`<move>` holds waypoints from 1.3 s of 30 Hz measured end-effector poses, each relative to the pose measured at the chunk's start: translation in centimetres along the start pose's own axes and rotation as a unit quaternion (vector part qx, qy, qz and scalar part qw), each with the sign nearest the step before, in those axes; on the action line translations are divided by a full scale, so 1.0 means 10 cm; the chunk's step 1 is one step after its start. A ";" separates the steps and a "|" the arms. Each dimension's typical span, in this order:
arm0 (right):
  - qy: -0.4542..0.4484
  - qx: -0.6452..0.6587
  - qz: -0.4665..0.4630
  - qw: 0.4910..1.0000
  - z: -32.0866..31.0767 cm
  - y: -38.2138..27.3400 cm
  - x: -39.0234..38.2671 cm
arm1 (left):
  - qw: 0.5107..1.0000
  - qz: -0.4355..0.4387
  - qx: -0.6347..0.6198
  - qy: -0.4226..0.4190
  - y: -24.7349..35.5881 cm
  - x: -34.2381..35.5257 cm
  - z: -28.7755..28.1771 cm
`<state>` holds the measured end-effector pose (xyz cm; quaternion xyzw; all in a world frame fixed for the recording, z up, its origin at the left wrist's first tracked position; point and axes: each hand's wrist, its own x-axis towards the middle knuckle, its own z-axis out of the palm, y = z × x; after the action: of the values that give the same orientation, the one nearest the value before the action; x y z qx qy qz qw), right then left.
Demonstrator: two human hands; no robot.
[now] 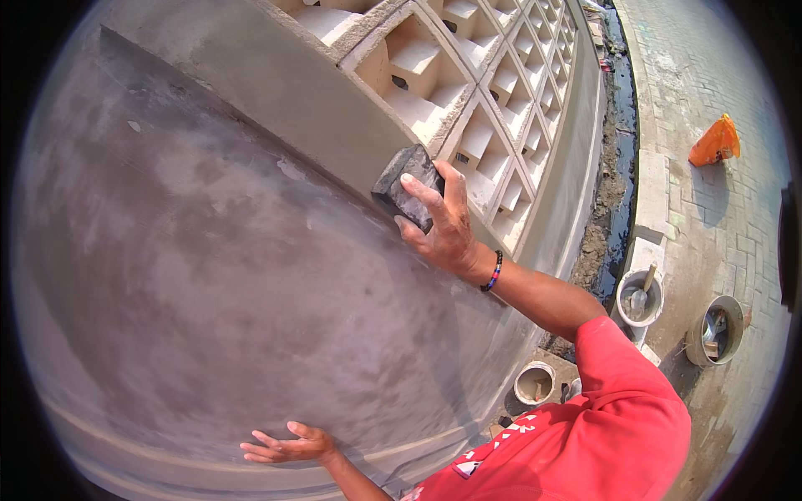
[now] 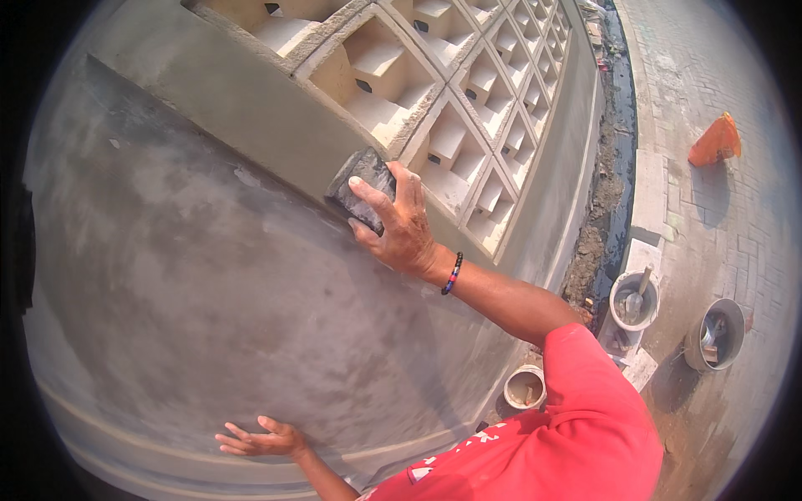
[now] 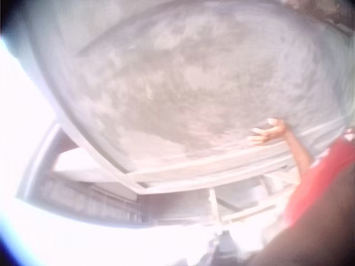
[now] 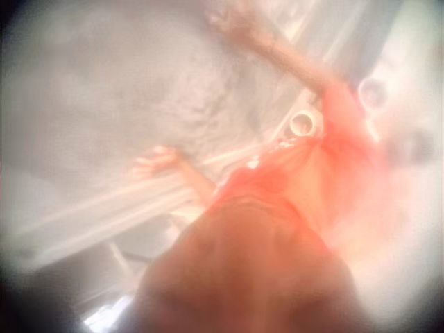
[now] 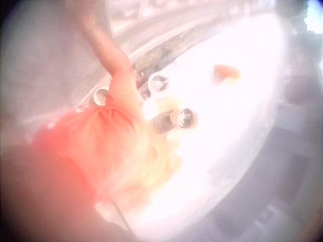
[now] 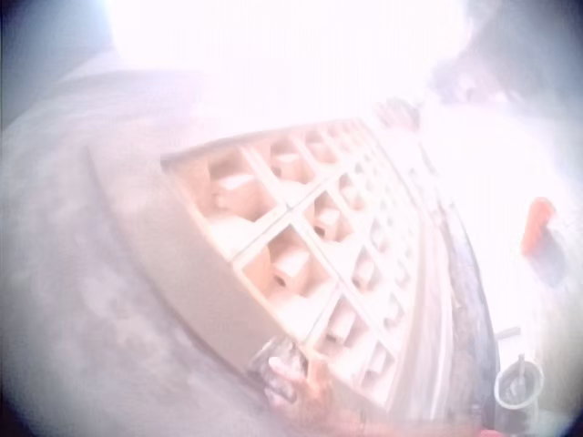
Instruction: The person smooths a freshly plastered wall using a trowel and a sponge. They repeatedly apply and smooth the plaster, then use a wet sponge to finish the surface, working along the edge of a decorative lattice panel.
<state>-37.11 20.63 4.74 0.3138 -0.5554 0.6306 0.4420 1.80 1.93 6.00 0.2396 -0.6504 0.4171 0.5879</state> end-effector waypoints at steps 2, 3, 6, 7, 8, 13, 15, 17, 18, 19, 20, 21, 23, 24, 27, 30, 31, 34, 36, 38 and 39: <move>0.016 -0.008 -0.046 0.999 0.10 -0.22 0.64 | 1.000 -0.002 -0.007 0.002 0.02 -0.01 -0.01; 0.022 -0.009 -0.056 0.998 0.17 -0.30 0.86 | 1.000 -0.002 -0.010 0.002 0.01 -0.03 -0.01; 0.033 -0.018 -0.056 0.998 0.22 -0.32 1.10 | 1.000 0.010 -0.015 0.004 -0.03 -0.08 0.01; 0.034 -0.019 -0.047 0.998 0.22 -0.29 1.01 | 1.000 0.014 -0.008 0.005 -0.07 -0.09 0.00; 0.034 -0.017 -0.044 0.998 0.19 -0.28 0.93 | 1.000 0.009 -0.004 0.003 -0.08 -0.09 -0.01; -0.007 -0.014 0.116 0.993 -0.23 0.24 -0.87 | 0.999 0.041 0.010 0.002 -0.01 -0.01 0.02; -0.046 -0.020 0.172 0.984 -0.37 0.27 -1.45 | 1.000 0.022 0.018 -0.009 0.00 0.00 0.01; -0.043 -0.021 0.180 0.983 -0.35 0.26 -1.39 | 1.000 0.008 0.019 -0.015 0.00 -0.01 0.00; -0.041 -0.021 0.184 0.982 -0.31 0.25 -1.36 | 1.000 0.002 0.016 -0.012 0.00 -0.02 0.00; -0.036 -0.030 0.175 0.983 -0.25 0.25 -1.17 | 1.000 -0.004 0.012 -0.007 0.00 -0.03 0.02; -0.023 -0.030 0.136 0.990 -0.19 0.23 -0.88 | 1.000 -0.007 0.012 -0.008 0.00 -0.03 0.02; -0.011 -0.029 0.097 0.995 -0.13 0.17 -0.55 | 1.000 -0.009 0.013 -0.009 0.00 -0.04 0.01; -0.007 -0.018 0.020 1.000 -0.03 0.01 0.11 | 1.000 -0.009 0.013 -0.015 -0.01 -0.06 0.00; 0.000 -0.028 -0.002 1.000 0.01 -0.05 0.38 | 1.000 -0.008 0.011 -0.019 -0.01 -0.07 0.01; 0.004 -0.012 -0.036 0.999 0.08 -0.08 0.65 | 1.000 -0.008 0.017 -0.015 -0.01 -0.06 -0.03; 0.001 -0.017 0.010 1.000 0.01 0.05 0.11 | 1.000 -0.012 0.019 -0.012 -0.03 -0.07 0.00; 0.000 -0.011 0.040 0.999 -0.06 0.14 -0.25 | 1.000 -0.015 0.019 -0.014 -0.01 -0.06 -0.01; -0.034 -0.058 0.182 0.981 -0.39 0.37 -1.40 | 0.999 -0.022 0.004 -0.023 0.06 -0.03 -0.01; -0.057 -0.069 0.316 0.944 -0.70 0.45 -2.04 | 0.999 -0.028 0.002 -0.037 0.05 -0.03 -0.02; -0.068 -0.075 0.413 0.905 -1.05 0.43 -2.45 | 0.999 -0.020 0.000 -0.030 0.01 0.00 -0.03; -0.091 -0.097 0.413 0.901 -1.24 0.47 -2.62 | 0.999 -0.020 -0.001 -0.026 0.00 0.00 -0.04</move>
<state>-29.38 27.30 -22.76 0.0676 -0.7316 0.6681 0.1178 2.03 2.23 6.03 0.2626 -0.6611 0.3985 0.5789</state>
